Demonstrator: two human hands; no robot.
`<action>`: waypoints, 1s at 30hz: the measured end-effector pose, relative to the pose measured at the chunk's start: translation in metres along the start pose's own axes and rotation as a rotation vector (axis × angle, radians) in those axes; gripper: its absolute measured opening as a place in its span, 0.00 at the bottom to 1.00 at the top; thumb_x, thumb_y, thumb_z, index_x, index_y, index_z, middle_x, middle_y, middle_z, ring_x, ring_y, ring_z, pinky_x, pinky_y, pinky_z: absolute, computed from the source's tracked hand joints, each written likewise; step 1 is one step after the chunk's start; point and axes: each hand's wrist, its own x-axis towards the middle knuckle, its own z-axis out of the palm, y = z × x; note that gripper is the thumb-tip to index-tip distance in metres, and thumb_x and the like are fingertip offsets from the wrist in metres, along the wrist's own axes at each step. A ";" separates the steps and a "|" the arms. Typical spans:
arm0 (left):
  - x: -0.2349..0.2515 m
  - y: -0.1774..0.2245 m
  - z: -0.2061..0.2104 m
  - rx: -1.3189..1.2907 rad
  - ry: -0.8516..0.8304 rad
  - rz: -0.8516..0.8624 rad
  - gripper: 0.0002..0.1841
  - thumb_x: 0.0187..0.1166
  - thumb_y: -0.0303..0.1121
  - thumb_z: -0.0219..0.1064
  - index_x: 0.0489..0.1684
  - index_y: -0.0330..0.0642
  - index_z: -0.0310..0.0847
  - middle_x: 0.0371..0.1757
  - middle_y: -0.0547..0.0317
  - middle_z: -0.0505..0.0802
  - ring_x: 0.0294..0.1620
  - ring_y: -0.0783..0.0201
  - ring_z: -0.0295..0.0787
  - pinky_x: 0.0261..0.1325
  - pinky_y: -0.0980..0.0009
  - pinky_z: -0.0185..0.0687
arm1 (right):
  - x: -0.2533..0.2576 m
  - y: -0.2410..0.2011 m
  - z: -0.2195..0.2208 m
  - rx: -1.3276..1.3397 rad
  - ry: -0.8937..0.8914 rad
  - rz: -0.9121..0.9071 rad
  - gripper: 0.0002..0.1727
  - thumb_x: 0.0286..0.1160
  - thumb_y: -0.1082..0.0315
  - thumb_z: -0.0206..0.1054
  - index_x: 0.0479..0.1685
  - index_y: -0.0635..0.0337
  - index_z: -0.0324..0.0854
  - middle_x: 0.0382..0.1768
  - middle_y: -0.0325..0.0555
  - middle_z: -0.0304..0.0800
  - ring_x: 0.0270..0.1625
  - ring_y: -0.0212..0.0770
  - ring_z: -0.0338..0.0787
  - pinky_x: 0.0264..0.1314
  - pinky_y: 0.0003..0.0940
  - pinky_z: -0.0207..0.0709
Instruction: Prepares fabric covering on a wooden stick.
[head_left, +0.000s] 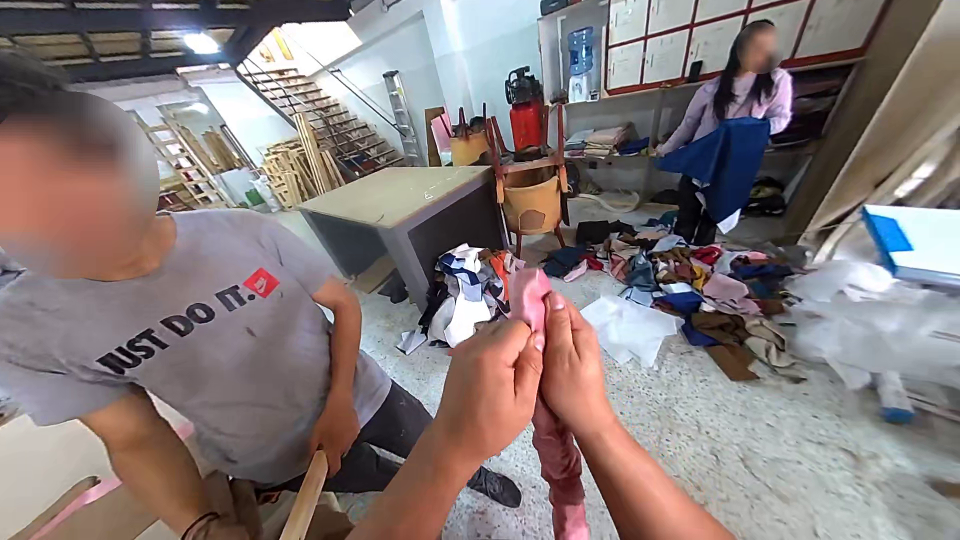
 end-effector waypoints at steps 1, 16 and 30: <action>-0.007 -0.006 0.008 -0.007 -0.046 -0.024 0.18 0.86 0.40 0.57 0.22 0.45 0.81 0.22 0.64 0.82 0.25 0.69 0.82 0.28 0.68 0.82 | -0.006 0.015 -0.001 -0.016 0.001 0.014 0.28 0.96 0.47 0.39 0.45 0.51 0.84 0.24 0.37 0.85 0.26 0.33 0.87 0.27 0.33 0.83; -0.060 -0.032 0.013 0.036 -0.109 0.058 0.18 0.88 0.42 0.58 0.29 0.43 0.84 0.30 0.59 0.90 0.35 0.63 0.90 0.39 0.65 0.89 | -0.004 0.037 -0.010 0.010 -0.333 -0.143 0.32 0.93 0.39 0.40 0.56 0.55 0.82 0.30 0.37 0.87 0.32 0.31 0.89 0.37 0.33 0.87; 0.053 0.008 -0.015 0.105 0.163 0.165 0.11 0.82 0.36 0.66 0.27 0.47 0.86 0.28 0.69 0.86 0.33 0.74 0.84 0.36 0.77 0.82 | 0.021 0.002 -0.009 0.047 0.054 0.033 0.25 0.95 0.51 0.45 0.39 0.52 0.85 0.17 0.40 0.82 0.16 0.34 0.81 0.16 0.29 0.77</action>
